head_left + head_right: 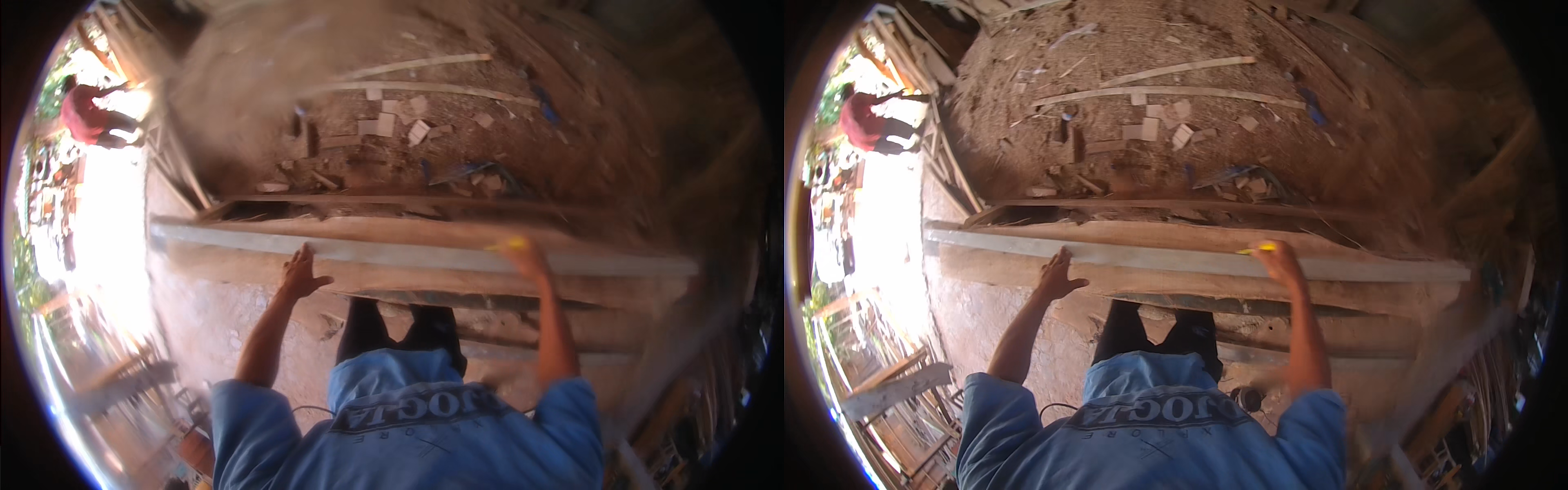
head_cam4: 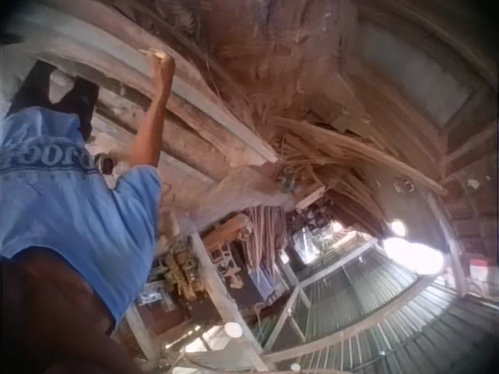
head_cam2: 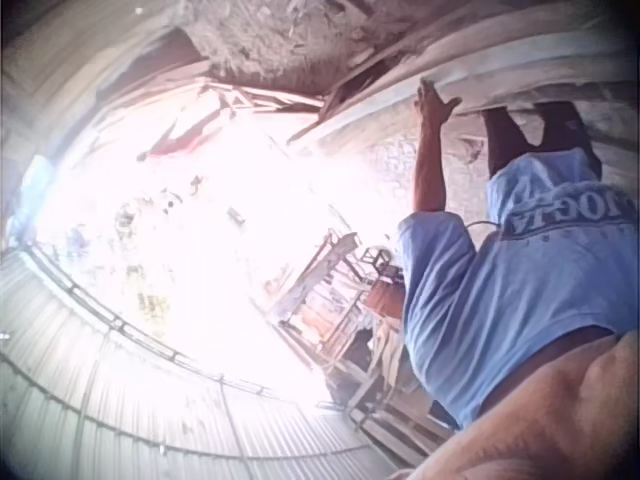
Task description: The person measures a long wooden plank with a tape measure and marks it with a pencil. They then use a circular saw to cut the plank at the marked line and move the cut piece aside.
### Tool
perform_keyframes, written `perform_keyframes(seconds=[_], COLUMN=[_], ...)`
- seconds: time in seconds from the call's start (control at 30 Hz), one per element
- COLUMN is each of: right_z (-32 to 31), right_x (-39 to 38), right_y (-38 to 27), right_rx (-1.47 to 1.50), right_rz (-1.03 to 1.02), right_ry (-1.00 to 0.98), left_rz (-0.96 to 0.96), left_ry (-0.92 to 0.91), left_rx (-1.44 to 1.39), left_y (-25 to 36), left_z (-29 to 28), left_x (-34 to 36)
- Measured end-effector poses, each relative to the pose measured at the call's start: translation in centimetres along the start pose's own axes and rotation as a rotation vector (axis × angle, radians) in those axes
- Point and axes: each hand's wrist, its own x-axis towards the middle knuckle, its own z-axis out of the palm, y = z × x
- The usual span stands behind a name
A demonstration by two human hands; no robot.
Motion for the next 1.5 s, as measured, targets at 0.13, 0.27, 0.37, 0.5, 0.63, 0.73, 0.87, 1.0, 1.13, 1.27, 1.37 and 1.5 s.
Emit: perform_keyframes(seconds=[0.13, 0.27, 0.37, 0.5, 0.63, 0.73, 0.87, 1.0, 1.13, 1.27, 1.37, 1.5], right_z=[-4.1, -6.0, -5.2, -2.2, 4.0, 9.2, 14.0, 15.4, 15.9, 18.0, 19.6, 19.8], right_x=[-0.4, -0.5, 0.0, 0.9, 0.0, -1.3, -3.8, -5.1, -3.4, 0.1, 1.4, 0.6], right_y=[4.6, 4.8, 2.9, -0.1, -3.5, -6.4, -9.7, -12.1, -14.4, -17.8, -20.8, -23.6], right_rx=[0.079, 0.07, 0.003, -0.407, -0.6, -0.703, -0.703, -0.722, -0.633, -0.374, -0.143, 0.014], right_rz=[0.107, 0.199, 0.194, 0.111, -0.235, -0.079, -0.02, -0.061, -0.132, -0.094, -0.11, -0.216], right_ry=[0.041, 0.019, 0.045, 0.254, 0.227, 0.02, -0.064, 0.035, 0.132, 0.126, 0.07, 0.062], left_rz=[-0.059, -0.109, -0.085, -0.091, -0.083, -0.079, -0.063, -0.046, -0.079, -0.108, -0.109, -0.06], left_ry=[0.061, 0.02, 0.028, -0.054, -0.051, -0.053, -0.044, -0.041, -0.005, 0.026, 0.049, -0.007], left_rx=[-0.155, -0.146, -0.017, -0.04, -0.038, -0.054, -0.092, -0.127, -0.125, -0.139, -0.186, -0.135], left_y=[-0.2, 0.2, 0.8, 1.3, 0.9, 0.6, 0.5, 0.5, 0.9, 1.3, 1.2, 0.6], left_z=[1.3, 1.1, 0.1, -1.1, -1.3, -1.3, -1.5, -1.7, -1.7, -1.6, -1.4, -1.1], left_x=[-0.1, -0.3, -0.5, -1.0, -1.2, -1.1, -1.1, -1.2, -1.3, -1.3, -1.5, -1.3])
